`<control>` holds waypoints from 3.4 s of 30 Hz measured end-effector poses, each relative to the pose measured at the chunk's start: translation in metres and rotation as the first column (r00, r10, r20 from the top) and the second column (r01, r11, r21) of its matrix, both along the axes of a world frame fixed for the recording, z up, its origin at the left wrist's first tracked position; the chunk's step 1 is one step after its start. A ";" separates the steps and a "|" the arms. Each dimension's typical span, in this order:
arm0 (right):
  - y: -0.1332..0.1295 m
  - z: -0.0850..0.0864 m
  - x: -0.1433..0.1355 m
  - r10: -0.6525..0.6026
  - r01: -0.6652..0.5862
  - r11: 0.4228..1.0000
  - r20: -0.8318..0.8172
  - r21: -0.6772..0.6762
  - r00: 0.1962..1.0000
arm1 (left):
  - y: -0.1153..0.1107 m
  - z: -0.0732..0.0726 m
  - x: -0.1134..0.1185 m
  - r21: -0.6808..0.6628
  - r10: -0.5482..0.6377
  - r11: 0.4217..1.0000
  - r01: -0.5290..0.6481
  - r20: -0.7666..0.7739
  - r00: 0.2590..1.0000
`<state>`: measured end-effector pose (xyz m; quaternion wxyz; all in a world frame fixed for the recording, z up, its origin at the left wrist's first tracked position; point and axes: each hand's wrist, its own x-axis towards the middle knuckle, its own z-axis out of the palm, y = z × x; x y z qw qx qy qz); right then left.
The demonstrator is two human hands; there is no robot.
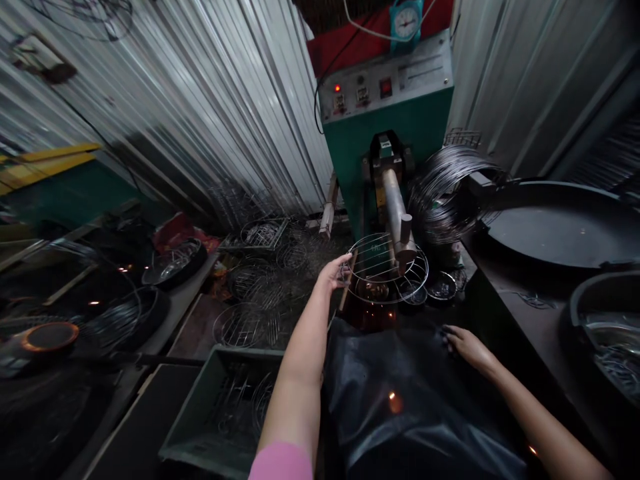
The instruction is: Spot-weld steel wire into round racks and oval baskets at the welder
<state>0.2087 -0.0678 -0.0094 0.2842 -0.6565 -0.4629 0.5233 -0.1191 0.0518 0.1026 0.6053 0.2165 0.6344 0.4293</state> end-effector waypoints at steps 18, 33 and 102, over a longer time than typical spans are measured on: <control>-0.011 -0.008 0.005 0.084 -0.093 0.986 0.071 0.138 0.994 | -0.048 -0.021 0.018 -0.044 0.224 0.975 -0.220 0.123 0.967; -0.003 0.071 -0.047 0.013 0.062 0.975 -0.339 0.211 0.941 | -0.060 -0.011 0.028 0.095 0.355 0.925 -0.368 0.128 0.926; 0.010 0.039 -0.030 -0.071 0.130 0.956 -0.222 0.263 0.972 | -0.024 -0.006 0.029 -0.037 0.191 0.981 -0.189 0.075 0.979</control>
